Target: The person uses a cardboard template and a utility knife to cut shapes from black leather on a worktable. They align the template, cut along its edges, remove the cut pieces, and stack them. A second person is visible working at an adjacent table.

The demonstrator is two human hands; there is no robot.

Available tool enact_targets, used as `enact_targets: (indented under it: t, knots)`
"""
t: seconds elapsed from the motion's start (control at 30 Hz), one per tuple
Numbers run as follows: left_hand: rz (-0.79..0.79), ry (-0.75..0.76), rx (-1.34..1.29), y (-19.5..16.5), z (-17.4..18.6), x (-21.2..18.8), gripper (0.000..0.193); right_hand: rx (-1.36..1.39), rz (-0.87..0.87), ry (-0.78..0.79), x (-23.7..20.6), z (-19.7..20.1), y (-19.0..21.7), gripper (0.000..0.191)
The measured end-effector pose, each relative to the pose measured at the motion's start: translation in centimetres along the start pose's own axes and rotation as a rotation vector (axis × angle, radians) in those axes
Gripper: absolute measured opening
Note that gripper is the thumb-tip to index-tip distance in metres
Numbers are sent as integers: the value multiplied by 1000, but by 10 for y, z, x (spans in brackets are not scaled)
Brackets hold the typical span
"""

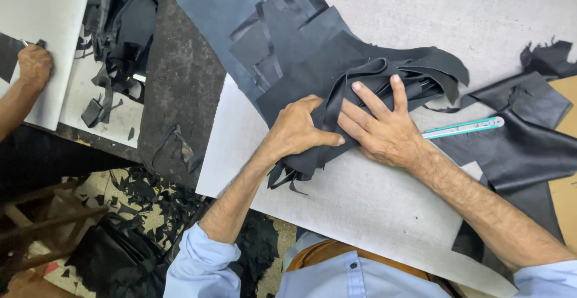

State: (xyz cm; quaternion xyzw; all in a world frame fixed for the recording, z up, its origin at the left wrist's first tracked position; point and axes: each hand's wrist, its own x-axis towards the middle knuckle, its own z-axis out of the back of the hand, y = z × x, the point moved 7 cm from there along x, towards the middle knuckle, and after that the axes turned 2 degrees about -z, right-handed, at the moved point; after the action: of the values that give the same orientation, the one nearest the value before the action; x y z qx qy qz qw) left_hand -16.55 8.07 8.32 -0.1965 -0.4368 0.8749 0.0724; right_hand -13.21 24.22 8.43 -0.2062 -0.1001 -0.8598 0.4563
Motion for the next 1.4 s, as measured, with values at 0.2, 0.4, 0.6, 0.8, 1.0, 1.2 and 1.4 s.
enact_targets:
  t: [0.2, 0.4, 0.6, 0.8, 1.0, 1.2, 1.4]
  knots:
    - [15, 123, -291, 30, 0, 18, 86, 88, 128, 218, 55, 10, -3, 75]
    - [-82, -15, -136, 23, 24, 15, 112, 133, 123, 405, 94, 3, -5, 76]
    - [-23, 31, 303, 4, 34, 1, 107, 149, 115, 469, 106, -10, -9, 72]
    - [-138, 27, -14, 32, 62, 6, 84, 122, 129, 478, 108, -9, -8, 72]
    - [-241, -525, 237, 27, 116, -26, 50, 109, 129, 488, 111, -7, -8, 79]
    - [-220, -317, 737, -25, -5, -41, 125, 149, 147, 440, 111, -10, -7, 72]
    - [-72, -317, 839, -8, -21, -28, 96, 166, 157, 459, 110, -13, -9, 61]
